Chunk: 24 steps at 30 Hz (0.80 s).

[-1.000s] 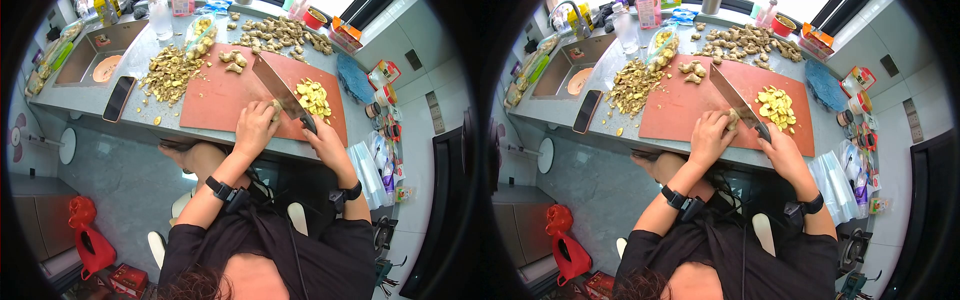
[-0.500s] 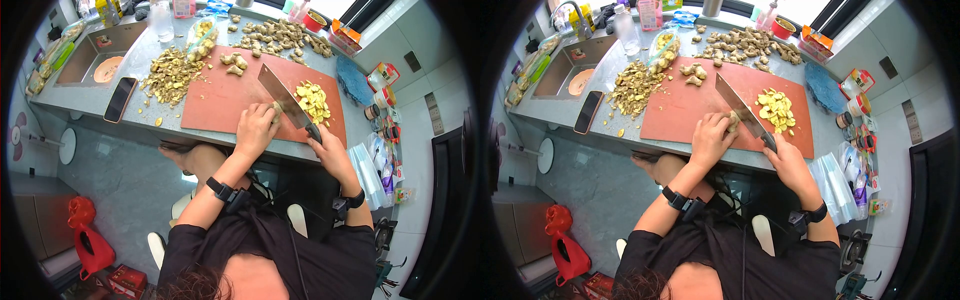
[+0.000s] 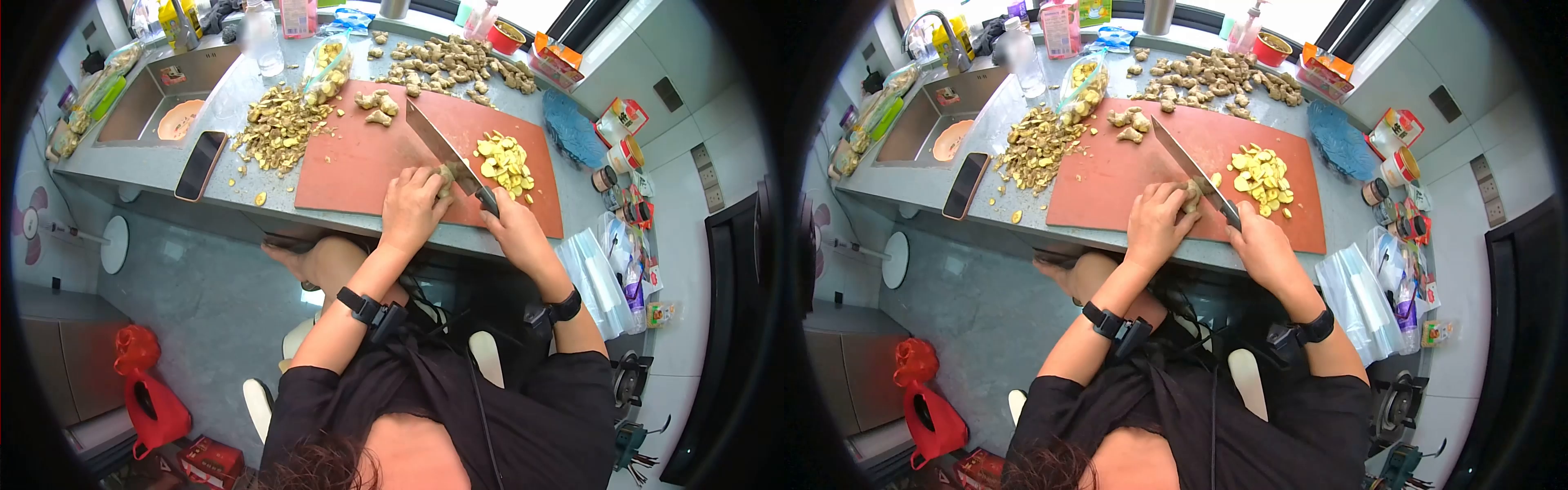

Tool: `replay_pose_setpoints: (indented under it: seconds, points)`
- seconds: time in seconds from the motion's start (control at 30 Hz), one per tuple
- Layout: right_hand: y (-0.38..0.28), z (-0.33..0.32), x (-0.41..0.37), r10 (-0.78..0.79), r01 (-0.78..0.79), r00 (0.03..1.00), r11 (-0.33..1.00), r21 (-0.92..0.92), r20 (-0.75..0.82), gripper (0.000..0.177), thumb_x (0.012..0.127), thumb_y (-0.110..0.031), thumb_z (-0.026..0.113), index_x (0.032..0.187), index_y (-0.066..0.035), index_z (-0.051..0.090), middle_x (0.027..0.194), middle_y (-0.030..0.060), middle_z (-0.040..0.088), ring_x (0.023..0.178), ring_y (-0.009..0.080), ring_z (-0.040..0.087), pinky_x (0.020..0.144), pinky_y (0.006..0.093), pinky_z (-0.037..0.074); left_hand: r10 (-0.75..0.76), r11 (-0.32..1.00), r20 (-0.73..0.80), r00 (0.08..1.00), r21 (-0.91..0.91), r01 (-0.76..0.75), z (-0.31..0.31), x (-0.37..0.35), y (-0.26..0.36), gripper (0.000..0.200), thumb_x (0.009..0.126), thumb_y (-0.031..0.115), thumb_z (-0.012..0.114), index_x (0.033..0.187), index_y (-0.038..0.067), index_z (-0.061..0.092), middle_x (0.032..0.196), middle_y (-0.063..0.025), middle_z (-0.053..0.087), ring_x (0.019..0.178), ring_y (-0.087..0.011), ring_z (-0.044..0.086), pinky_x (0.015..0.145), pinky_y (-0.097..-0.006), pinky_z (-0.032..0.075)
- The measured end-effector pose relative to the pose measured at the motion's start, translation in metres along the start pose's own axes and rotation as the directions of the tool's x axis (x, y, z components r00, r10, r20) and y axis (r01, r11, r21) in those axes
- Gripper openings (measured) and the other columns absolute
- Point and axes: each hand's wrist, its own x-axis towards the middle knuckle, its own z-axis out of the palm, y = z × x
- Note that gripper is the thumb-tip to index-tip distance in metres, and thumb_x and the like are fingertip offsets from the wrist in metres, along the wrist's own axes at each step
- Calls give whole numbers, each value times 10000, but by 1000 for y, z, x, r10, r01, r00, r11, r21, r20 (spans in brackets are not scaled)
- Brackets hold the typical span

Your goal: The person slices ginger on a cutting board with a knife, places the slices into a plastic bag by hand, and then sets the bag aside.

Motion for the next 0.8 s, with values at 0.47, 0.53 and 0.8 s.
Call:
replay_pose_setpoints:
  seconds: [0.47, 0.53, 0.8]
  points:
    - [-1, 25, 9, 9, -12, 1000, 984, -180, -20, 234, 994, -183, 604, 1088, -25, 459, 865, 260, 692, 866, 489, 676, 739, 589, 511, -9, 1000, 23, 1000, 22, 8, 2, 1, -1, 319, 780, 225, 826, 1030, 85, 687, 1171, -31, 690, 1099, -269, 607, 892, -409, 482]
    - [4, 29, 12, -42, 35, 999, 976, -216, -28, 229, 1013, -207, 585, 1084, -43, 443, 875, 249, 692, 860, 471, 682, 733, 592, 509, -5, 1000, 19, 1000, 26, 5, 3, 0, -1, 319, 779, 225, 827, 1030, 86, 688, 1169, -30, 690, 1099, -269, 607, 891, -408, 482]
    - [25, 18, -11, -67, 69, 992, 998, 10, -103, 223, 980, -185, 636, 1107, -48, 514, 856, 248, 693, 872, 481, 679, 733, 572, 506, 9, 1000, 1, 1000, 17, -9, 0, 0, -1, 323, 787, 226, 823, 1053, 90, 702, 1149, -35, 689, 1093, -268, 610, 902, -405, 481]
